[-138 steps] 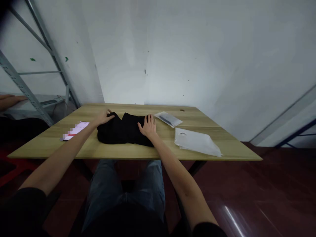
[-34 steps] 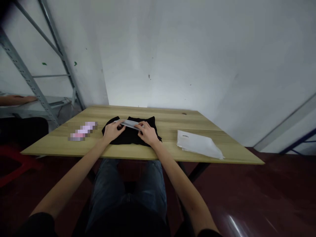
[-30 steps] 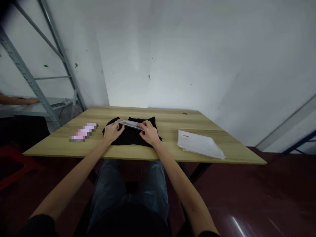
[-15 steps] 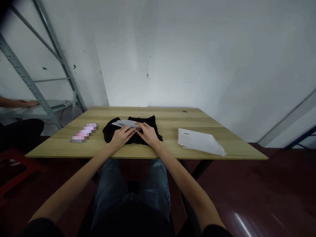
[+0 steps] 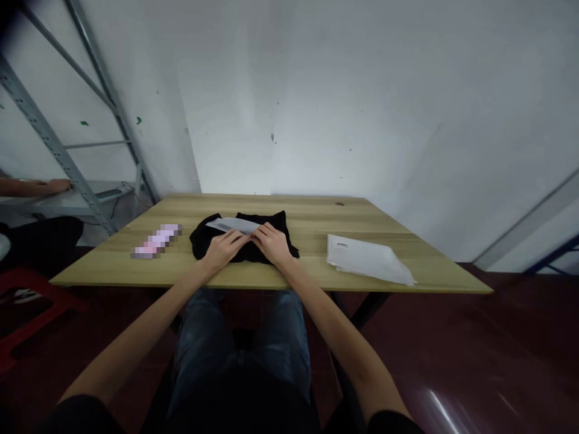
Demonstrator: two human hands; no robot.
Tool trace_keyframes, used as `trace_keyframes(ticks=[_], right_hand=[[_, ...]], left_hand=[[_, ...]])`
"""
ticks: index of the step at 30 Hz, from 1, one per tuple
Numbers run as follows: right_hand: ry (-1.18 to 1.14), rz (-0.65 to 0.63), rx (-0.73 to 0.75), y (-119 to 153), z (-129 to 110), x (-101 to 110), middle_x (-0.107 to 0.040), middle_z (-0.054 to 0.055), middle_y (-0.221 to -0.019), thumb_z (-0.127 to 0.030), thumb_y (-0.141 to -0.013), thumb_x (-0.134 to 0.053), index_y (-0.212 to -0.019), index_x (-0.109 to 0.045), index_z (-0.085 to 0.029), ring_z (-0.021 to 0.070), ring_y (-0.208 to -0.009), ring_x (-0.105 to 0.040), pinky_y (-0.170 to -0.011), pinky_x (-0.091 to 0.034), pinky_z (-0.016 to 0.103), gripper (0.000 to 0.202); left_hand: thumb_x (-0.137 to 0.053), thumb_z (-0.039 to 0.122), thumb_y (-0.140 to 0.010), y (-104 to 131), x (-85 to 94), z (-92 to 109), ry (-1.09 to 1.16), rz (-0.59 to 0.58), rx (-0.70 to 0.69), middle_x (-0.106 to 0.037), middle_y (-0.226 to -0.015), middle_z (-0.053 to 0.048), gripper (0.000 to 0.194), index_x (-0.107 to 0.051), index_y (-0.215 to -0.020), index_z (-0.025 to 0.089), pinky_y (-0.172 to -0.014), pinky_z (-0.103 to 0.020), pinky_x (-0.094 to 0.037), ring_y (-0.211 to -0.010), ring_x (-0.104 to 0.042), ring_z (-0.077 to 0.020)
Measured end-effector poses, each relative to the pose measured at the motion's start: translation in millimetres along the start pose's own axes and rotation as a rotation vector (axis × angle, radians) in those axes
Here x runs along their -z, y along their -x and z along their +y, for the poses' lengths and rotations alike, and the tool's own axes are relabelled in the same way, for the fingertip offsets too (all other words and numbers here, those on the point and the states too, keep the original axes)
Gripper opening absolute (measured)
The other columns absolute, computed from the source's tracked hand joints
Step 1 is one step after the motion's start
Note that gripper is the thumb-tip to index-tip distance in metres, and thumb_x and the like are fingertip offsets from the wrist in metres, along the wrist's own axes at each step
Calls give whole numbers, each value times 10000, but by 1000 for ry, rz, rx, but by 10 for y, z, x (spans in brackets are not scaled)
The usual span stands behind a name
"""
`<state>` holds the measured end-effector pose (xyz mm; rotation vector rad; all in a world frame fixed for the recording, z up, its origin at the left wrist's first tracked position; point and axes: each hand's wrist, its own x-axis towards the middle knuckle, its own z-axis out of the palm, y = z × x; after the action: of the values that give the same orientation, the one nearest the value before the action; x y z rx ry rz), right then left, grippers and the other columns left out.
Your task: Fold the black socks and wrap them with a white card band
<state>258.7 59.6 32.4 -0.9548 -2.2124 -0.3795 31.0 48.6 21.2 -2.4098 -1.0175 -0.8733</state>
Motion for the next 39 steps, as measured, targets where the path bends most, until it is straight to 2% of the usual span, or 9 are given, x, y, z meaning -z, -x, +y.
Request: trace_keyframes(ticks=[4, 10, 19, 25, 28, 31, 35, 37, 39], right_hand=[[35, 58, -96, -2, 16, -30, -750, 92, -1030, -386, -1132, -461, -1037, -769, -240, 246, -1020, -654, -855, -499, 338, 354], [67, 72, -231, -35, 4, -78, -730, 69, -1045, -487, -1150, -393, -1040, -742, -227, 182, -830, -675, -651, -421, 276, 449], [-31, 110, -287, -68, -12, -29, -702, 89, -1084, -400, -1166, -352, -1040, -690, -219, 190, -863, -677, -633, -429, 272, 404], [-5, 148, -320, -75, 24, -19, -664, 112, -1107, -373, -1162, -348, -1045, -667, -211, 218, -880, -648, -629, -430, 290, 376], [-16, 155, -298, -58, 30, -17, -655, 114, -1129, -371, -1160, -357, -1067, -660, -213, 215, -887, -650, -623, -436, 285, 354], [-5, 153, -258, -36, 1, -11, -660, 112, -1203, -383, -1163, -362, -1116, -662, -223, 194, -888, -663, -604, -422, 268, 343], [45, 93, -170, -17, -50, -18, -684, 99, -1269, -415, -1163, -382, -1153, -677, -231, 164, -870, -680, -593, -401, 257, 347], [71, 75, -152, -13, -62, -28, -701, 95, -1257, -427, -1165, -372, -1164, -687, -229, 160, -860, -683, -591, -395, 257, 372], [89, 75, -163, -11, -63, -36, -714, 96, -1233, -435, -1168, -357, -1176, -695, -225, 161, -844, -682, -590, -392, 259, 399]], left_hand=[[-379, 294, -1117, -14, 24, -66, -62, 78, 104, -756, -1044, -124, 384, -739, -1248, 265, -873, -368, -578, -1087, -704, -260], [-380, 329, -1123, -45, 114, -144, -106, 125, 245, -743, -1081, -123, 382, -753, -1169, 265, -922, -401, -531, -1120, -675, -281], [-359, 402, -1123, 48, 171, -372, -168, 186, 526, -708, -1135, -139, 419, -751, -1174, 266, -951, -462, -460, -1079, -650, -319], [-416, 362, -1098, 90, 175, -456, -200, 251, 653, -687, -1160, -174, 367, -753, -1160, 230, -980, -511, -427, -1087, -628, -357], [-475, 305, -1075, 89, 164, -428, -206, 328, 607, -673, -1178, -173, 295, -734, -1190, 221, -983, -494, -434, -1107, -623, -346], [-504, 263, -1064, 71, 150, -335, -174, 382, 421, -674, -1207, -156, 258, -722, -1198, 233, -1004, -477, -445, -1120, -624, -317], [-493, 222, -1064, 38, 132, -220, -115, 271, 156, -709, -1104, -122, 251, -731, -1137, 247, -933, -434, -487, -1051, -642, -285], [-495, 229, -1069, 30, 134, -203, -90, 261, 124, -710, -1077, -118, 244, -729, -1136, 242, -916, -424, -502, -1036, -650, -277], [-531, 274, -1070, 29, 144, -202, -77, 311, 148, -706, -1079, -120, 206, -728, -1114, 235, -922, -421, -516, -1035, -657, -273]])
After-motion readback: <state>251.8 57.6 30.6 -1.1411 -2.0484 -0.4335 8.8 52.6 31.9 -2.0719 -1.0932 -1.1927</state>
